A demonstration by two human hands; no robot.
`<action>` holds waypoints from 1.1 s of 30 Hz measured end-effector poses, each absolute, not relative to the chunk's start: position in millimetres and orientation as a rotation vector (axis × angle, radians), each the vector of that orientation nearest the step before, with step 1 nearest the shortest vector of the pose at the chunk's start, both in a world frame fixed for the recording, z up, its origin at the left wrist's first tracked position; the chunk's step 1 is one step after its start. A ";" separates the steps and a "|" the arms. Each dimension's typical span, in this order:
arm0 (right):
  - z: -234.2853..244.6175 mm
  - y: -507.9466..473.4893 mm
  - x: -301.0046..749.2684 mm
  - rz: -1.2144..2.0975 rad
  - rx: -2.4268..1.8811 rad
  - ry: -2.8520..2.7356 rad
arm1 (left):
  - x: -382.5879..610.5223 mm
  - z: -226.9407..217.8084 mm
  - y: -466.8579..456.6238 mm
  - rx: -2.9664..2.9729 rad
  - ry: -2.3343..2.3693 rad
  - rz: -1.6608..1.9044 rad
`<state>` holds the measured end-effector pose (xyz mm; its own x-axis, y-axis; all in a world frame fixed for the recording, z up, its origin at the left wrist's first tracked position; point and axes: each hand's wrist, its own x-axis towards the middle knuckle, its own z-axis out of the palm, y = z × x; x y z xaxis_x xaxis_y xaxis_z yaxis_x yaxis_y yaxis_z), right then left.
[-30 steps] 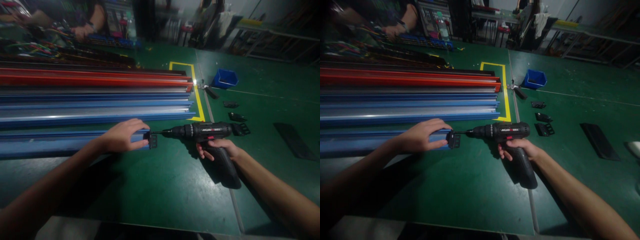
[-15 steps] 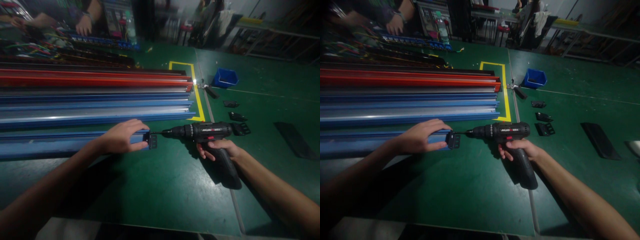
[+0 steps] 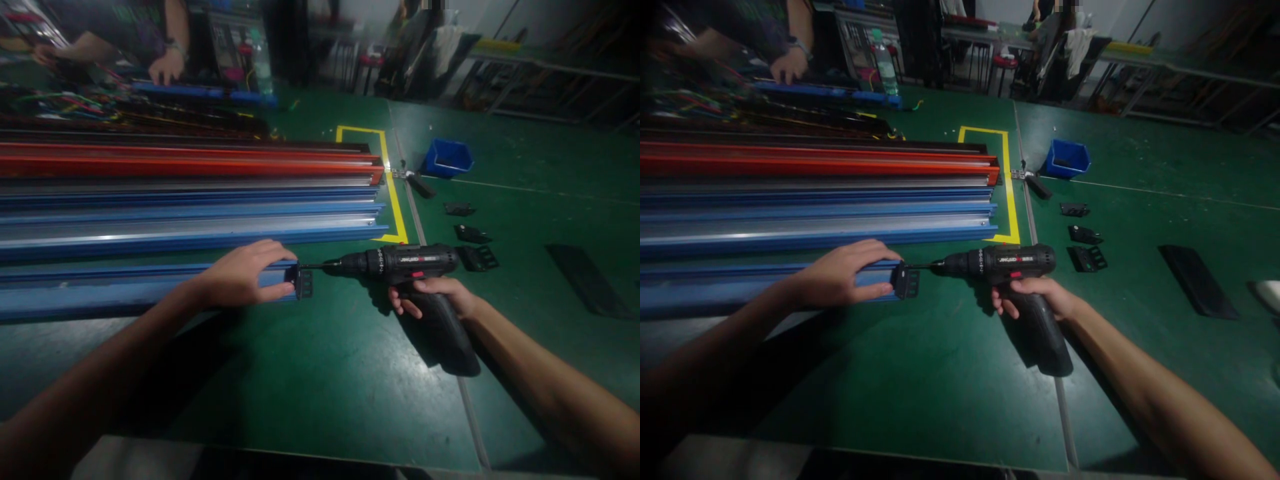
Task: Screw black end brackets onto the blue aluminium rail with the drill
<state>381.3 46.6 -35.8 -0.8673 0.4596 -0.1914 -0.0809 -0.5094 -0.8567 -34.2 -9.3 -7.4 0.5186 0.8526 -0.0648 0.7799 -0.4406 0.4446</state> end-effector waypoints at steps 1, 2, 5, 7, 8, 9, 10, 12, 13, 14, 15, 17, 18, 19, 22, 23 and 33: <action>-35.9 46.8 381.4 2.415 -0.572 -1.342 | -34.2 -7.3 -9.4 2.339 1.342 0.231; -36.1 47.1 381.5 2.418 -0.563 -1.342 | -34.0 -7.1 -9.6 2.334 1.347 0.228; -37.1 48.2 381.9 2.438 -0.549 -1.319 | -33.4 -6.2 -9.8 2.320 1.362 0.233; -37.8 48.8 382.2 2.450 -0.542 -1.297 | -33.0 -6.1 -9.5 2.319 1.356 0.244; -38.1 49.0 382.3 2.454 -0.539 -1.289 | -32.9 -6.3 -9.3 2.322 1.352 0.249; -38.4 49.1 382.4 2.456 -0.536 -1.283 | -32.9 -6.5 -9.1 2.325 1.348 0.253; -38.5 49.1 382.4 2.457 -0.532 -1.278 | -33.0 -6.8 -8.9 2.329 1.346 0.257; -38.6 49.0 382.1 2.458 -0.532 -1.270 | -33.2 -7.2 -8.8 2.334 1.343 0.263; -38.6 49.0 382.0 2.457 -0.535 -1.265 | -33.3 -7.2 -8.9 2.334 1.343 0.265; -38.4 49.0 381.8 2.458 -0.538 -1.260 | -33.3 -7.2 -9.0 2.333 1.344 0.265; -38.1 49.0 381.6 2.459 -0.542 -1.258 | -33.3 -7.0 -9.2 2.330 1.347 0.264; -37.3 49.0 381.2 2.457 -0.549 -1.254 | -33.2 -6.7 -9.4 2.326 1.357 0.258; -36.8 48.9 381.0 2.455 -0.550 -1.252 | -33.1 -6.6 -9.4 2.325 1.362 0.254; -36.3 48.8 380.9 2.452 -0.550 -1.249 | -33.1 -6.7 -9.3 2.324 1.365 0.251; -34.9 48.4 380.4 2.451 -0.558 -1.241 | -33.0 -7.4 -8.7 2.327 1.364 0.253; -34.6 48.2 380.2 2.451 -0.561 -1.242 | -33.0 -7.7 -8.5 2.328 1.363 0.257; -38.0 49.7 381.3 2.432 -0.572 -1.290 | -31.4 -7.2 -8.8 2.323 1.368 0.266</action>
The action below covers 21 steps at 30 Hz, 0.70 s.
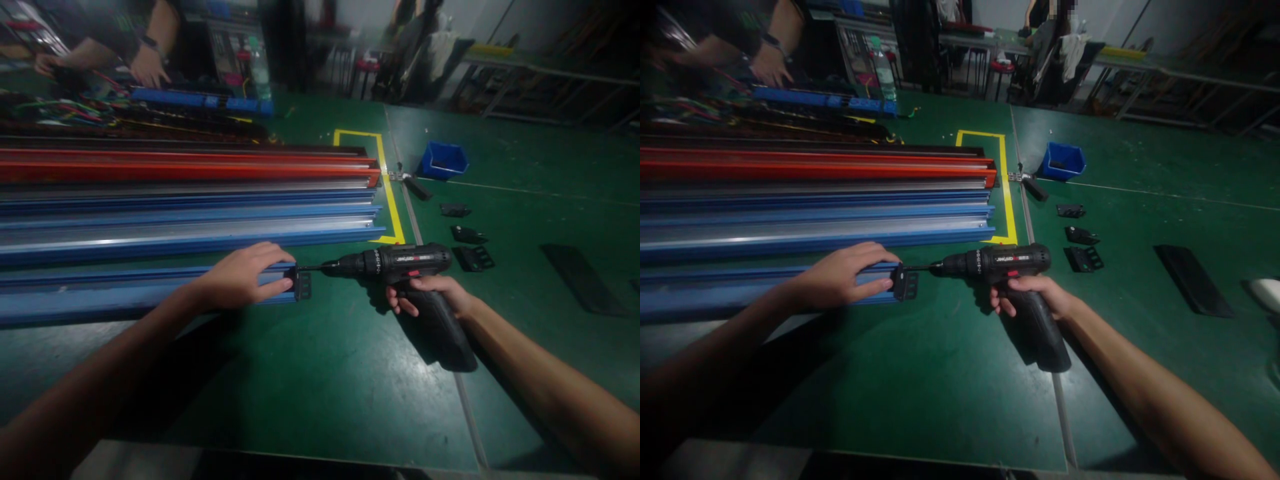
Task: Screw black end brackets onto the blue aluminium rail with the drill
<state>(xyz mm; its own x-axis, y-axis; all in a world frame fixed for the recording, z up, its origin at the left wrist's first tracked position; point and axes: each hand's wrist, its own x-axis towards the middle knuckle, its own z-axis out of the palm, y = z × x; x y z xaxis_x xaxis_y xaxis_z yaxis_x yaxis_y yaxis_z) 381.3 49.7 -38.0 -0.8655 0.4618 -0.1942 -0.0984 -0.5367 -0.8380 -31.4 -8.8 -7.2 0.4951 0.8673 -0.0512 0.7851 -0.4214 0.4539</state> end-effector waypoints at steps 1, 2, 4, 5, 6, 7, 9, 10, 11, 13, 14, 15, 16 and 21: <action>-37.8 49.5 381.2 2.431 -0.576 -1.292 | -31.4 -7.4 -8.9 2.322 1.371 0.263; -37.3 49.2 381.0 2.432 -0.580 -1.296 | -31.5 -7.6 -8.9 2.323 1.372 0.263; -36.0 48.6 380.4 2.431 -0.587 -1.296 | -31.8 -8.1 -8.8 2.324 1.375 0.263; -35.4 48.4 380.2 2.431 -0.592 -1.293 | -32.1 -8.3 -8.7 2.325 1.375 0.262; -35.0 48.3 380.1 2.432 -0.595 -1.288 | -32.3 -8.5 -8.6 2.326 1.373 0.261; -34.9 48.4 380.1 2.433 -0.595 -1.282 | -32.6 -8.6 -8.5 2.327 1.370 0.260; -35.1 48.9 380.4 2.442 -0.597 -1.275 | -32.9 -8.8 -8.4 2.332 1.361 0.257; -35.5 49.2 380.6 2.445 -0.596 -1.276 | -32.9 -8.8 -8.4 2.334 1.357 0.258; -35.9 49.4 380.8 2.446 -0.594 -1.278 | -32.9 -8.8 -8.5 2.334 1.356 0.258; -36.6 49.5 380.7 2.439 -0.589 -1.277 | -32.8 -8.6 -8.6 2.332 1.360 0.255; -36.8 49.4 380.6 2.434 -0.588 -1.274 | -32.7 -8.5 -8.6 2.331 1.365 0.251; -36.8 49.1 380.4 2.431 -0.587 -1.269 | -32.6 -8.3 -8.6 2.330 1.370 0.248; -36.7 48.8 380.2 2.432 -0.585 -1.261 | -32.4 -8.0 -8.6 2.330 1.373 0.247; -34.7 48.1 380.4 2.447 -0.605 -1.240 | -30.7 -6.3 -8.1 2.326 1.385 0.246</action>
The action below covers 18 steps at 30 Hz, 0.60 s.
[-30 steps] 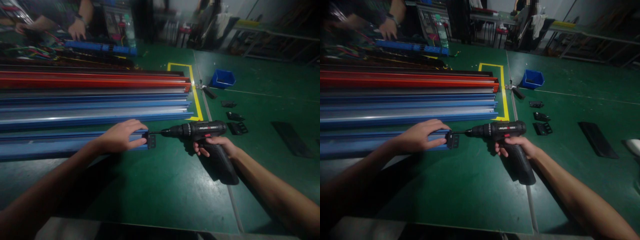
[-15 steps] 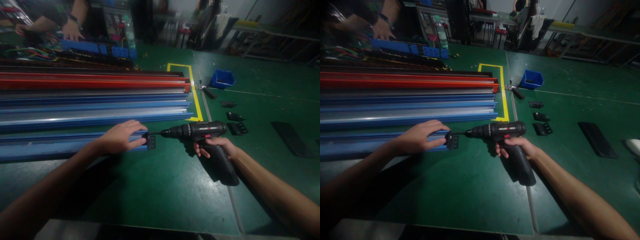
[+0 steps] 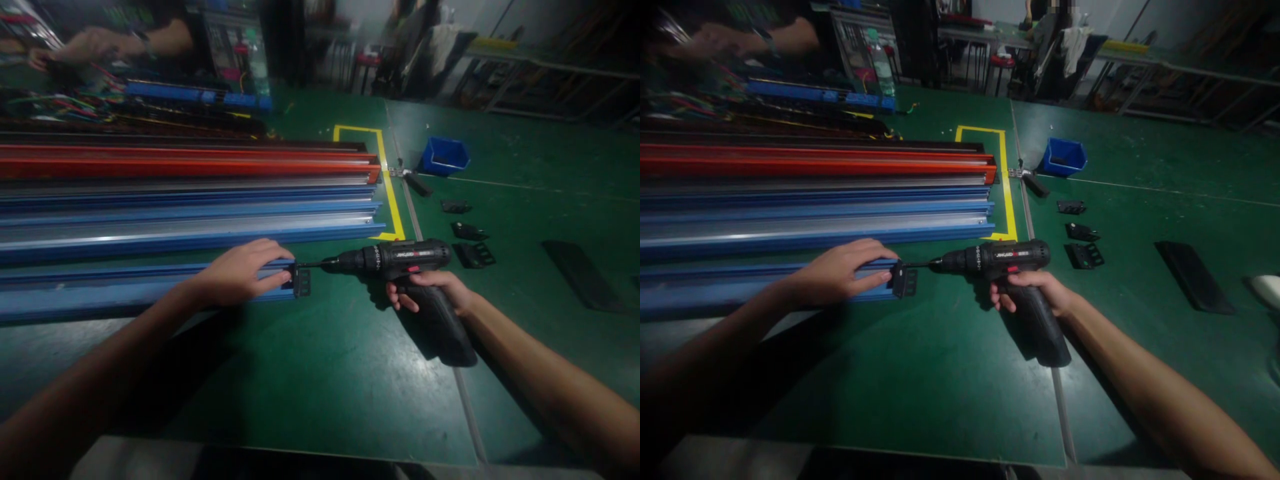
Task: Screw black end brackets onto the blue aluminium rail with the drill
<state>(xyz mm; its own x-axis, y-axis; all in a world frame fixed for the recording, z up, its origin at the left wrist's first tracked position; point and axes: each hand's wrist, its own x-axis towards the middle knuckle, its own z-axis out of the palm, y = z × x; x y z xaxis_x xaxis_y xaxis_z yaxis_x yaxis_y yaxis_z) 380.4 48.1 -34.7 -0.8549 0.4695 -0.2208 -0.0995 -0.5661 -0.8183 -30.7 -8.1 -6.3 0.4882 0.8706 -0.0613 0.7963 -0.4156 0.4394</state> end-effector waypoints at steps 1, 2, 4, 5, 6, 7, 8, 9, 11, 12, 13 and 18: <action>-34.3 48.3 380.7 2.448 -0.609 -1.242 | -30.5 -6.1 -8.1 2.322 1.392 0.240; -34.1 48.4 381.0 2.452 -0.611 -1.241 | -30.5 -6.0 -8.1 2.319 1.398 0.234; -33.8 48.8 381.7 2.462 -0.611 -1.225 | -30.8 -6.1 -8.0 2.314 1.402 0.225; -33.7 48.9 382.0 2.470 -0.616 -1.214 | -31.1 -6.3 -7.9 2.311 1.401 0.221; -33.7 48.9 382.2 2.477 -0.621 -1.203 | -31.4 -6.4 -7.8 2.309 1.401 0.219; -33.6 48.9 382.4 2.486 -0.629 -1.194 | -31.7 -6.4 -7.7 2.306 1.402 0.216; -33.5 48.8 382.6 2.492 -0.636 -1.187 | -31.8 -6.4 -7.6 2.302 1.406 0.211; -33.5 48.7 382.7 2.497 -0.639 -1.176 | -31.8 -6.3 -7.5 2.298 1.410 0.206; -33.7 48.5 382.7 2.508 -0.633 -1.149 | -31.6 -6.1 -7.4 2.292 1.417 0.198; -34.0 48.5 382.6 2.514 -0.630 -1.135 | -31.5 -5.9 -7.4 2.288 1.421 0.195; -34.3 48.5 382.5 2.521 -0.628 -1.122 | -31.5 -5.9 -7.4 2.285 1.424 0.192; -35.1 50.0 381.6 2.515 -0.658 -1.072 | -32.4 -6.4 -7.5 2.289 1.435 0.192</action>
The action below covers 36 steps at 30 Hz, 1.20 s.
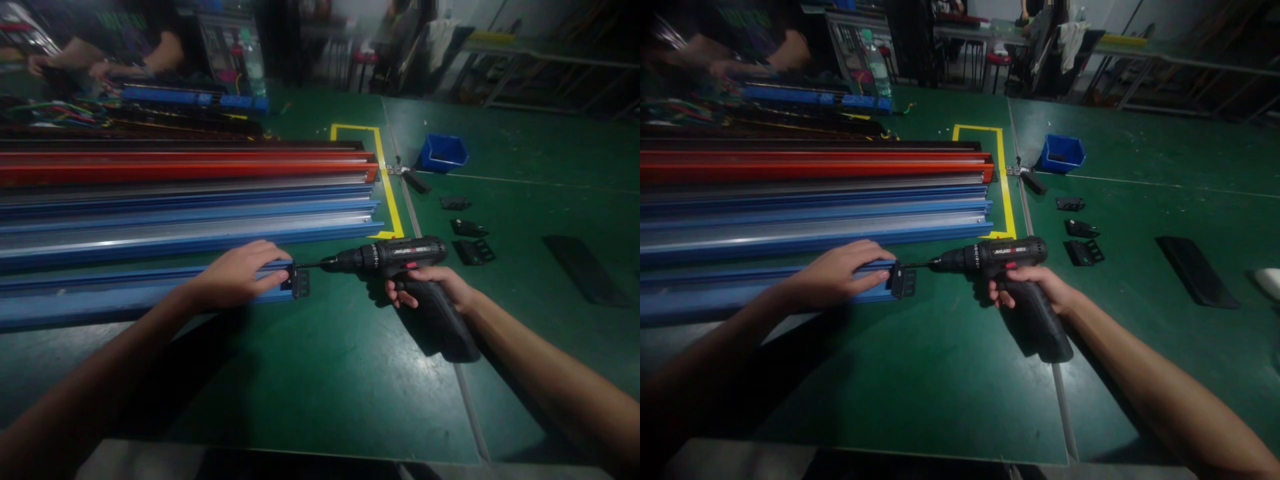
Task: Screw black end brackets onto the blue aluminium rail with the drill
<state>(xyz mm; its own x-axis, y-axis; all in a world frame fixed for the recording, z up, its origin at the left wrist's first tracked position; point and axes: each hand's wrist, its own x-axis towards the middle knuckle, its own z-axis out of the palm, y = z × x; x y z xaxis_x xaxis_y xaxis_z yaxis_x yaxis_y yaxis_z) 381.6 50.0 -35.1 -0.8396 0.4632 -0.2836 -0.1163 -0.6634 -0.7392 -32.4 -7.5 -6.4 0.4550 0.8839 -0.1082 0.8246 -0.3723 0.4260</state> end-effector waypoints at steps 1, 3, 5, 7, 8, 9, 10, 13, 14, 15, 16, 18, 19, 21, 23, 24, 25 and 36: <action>-34.8 50.4 381.3 2.512 -0.670 -1.065 | -32.4 -6.3 -7.5 2.290 1.436 0.191; -33.9 50.9 380.5 2.510 -0.691 -1.051 | -32.2 -6.0 -7.3 2.284 1.444 0.184; -32.8 50.8 379.6 2.515 -0.703 -1.023 | -31.4 -5.3 -7.1 2.273 1.458 0.169; -31.9 50.3 379.1 2.515 -0.710 -0.991 | -30.7 -5.0 -6.8 2.268 1.463 0.157; -31.6 50.0 378.9 2.513 -0.716 -0.980 | -30.6 -5.2 -6.6 2.268 1.464 0.155; -31.4 49.8 378.9 2.512 -0.720 -0.975 | -30.8 -5.6 -6.5 2.269 1.463 0.152; -31.4 49.7 379.1 2.511 -0.722 -0.977 | -31.2 -6.2 -6.4 2.270 1.462 0.150; -32.4 50.4 379.9 2.519 -0.719 -1.008 | -33.2 -8.6 -6.3 2.277 1.462 0.138; -32.9 50.8 380.3 2.522 -0.713 -1.019 | -33.8 -9.4 -6.3 2.282 1.459 0.136; -33.4 51.3 380.6 2.525 -0.708 -1.027 | -34.2 -10.0 -6.4 2.285 1.456 0.136; -33.9 51.7 380.9 2.527 -0.705 -1.031 | -34.4 -10.4 -6.4 2.287 1.455 0.139; -34.4 52.2 381.3 2.529 -0.700 -1.032 | -34.3 -10.6 -6.3 2.283 1.455 0.143; -34.5 52.2 381.4 2.530 -0.699 -1.030 | -33.9 -10.4 -6.3 2.277 1.456 0.145; -34.2 51.9 381.3 2.532 -0.700 -1.027 | -32.9 -9.5 -6.2 2.270 1.455 0.153; -33.8 51.4 381.1 2.533 -0.698 -1.023 | -31.8 -8.4 -6.2 2.269 1.453 0.163; -33.6 51.1 381.0 2.529 -0.697 -1.021 | -31.3 -7.8 -6.2 2.270 1.452 0.167; -33.5 50.9 380.8 2.523 -0.696 -1.020 | -30.9 -7.3 -6.3 2.271 1.452 0.166; -32.4 50.4 379.8 2.515 -0.697 -1.029 | -31.8 -8.0 -7.0 2.266 1.456 0.155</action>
<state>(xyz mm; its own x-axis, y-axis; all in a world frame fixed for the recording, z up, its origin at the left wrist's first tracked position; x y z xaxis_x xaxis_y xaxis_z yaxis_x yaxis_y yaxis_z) 379.8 50.4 -32.4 -0.8239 0.4732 -0.3119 -0.1188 -0.6823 -0.7214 -31.8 -7.0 -8.0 0.4391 0.8875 -0.1402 0.8382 -0.3484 0.4195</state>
